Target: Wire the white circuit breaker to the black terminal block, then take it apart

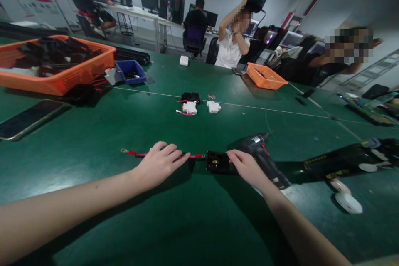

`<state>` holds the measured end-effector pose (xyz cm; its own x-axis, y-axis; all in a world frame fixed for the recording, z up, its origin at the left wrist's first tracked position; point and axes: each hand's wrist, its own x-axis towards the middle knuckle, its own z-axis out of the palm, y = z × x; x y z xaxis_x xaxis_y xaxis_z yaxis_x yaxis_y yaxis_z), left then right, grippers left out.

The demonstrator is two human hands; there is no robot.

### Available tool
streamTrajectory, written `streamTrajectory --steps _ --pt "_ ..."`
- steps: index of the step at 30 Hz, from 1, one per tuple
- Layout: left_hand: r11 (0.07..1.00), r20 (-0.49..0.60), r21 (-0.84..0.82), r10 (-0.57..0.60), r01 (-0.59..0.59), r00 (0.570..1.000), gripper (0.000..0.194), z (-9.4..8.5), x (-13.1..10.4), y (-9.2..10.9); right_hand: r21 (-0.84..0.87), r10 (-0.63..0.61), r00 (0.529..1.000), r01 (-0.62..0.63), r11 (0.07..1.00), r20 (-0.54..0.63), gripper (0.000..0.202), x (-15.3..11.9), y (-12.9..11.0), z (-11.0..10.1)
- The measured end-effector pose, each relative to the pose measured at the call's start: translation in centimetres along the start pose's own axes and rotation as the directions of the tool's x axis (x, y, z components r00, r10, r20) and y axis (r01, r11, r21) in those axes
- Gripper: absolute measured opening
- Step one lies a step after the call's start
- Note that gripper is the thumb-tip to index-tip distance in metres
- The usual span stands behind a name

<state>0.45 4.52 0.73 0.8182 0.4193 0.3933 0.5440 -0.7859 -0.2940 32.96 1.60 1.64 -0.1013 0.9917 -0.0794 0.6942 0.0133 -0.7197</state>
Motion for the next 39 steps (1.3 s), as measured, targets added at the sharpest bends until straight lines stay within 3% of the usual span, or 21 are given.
streamTrajectory --steps 12,28,39 --pt "1.0 -0.005 -0.015 0.0 0.0 1.0 0.038 0.2 -0.2 0.0 -0.005 -0.063 0.997 0.063 0.998 -0.05 0.044 0.0 0.1 1.0" --pt "1.0 0.005 -0.007 0.017 -0.017 1.0 0.037 -0.1 -0.1 0.0 -0.017 -0.028 0.998 0.027 0.999 -0.05 0.05 0.1 0.2 1.5" --pt "1.0 0.014 -0.006 0.015 -0.015 1.0 0.038 0.1 -0.1 0.0 0.066 0.001 0.996 0.005 0.998 -0.084 0.048 -0.1 -0.4 2.0"
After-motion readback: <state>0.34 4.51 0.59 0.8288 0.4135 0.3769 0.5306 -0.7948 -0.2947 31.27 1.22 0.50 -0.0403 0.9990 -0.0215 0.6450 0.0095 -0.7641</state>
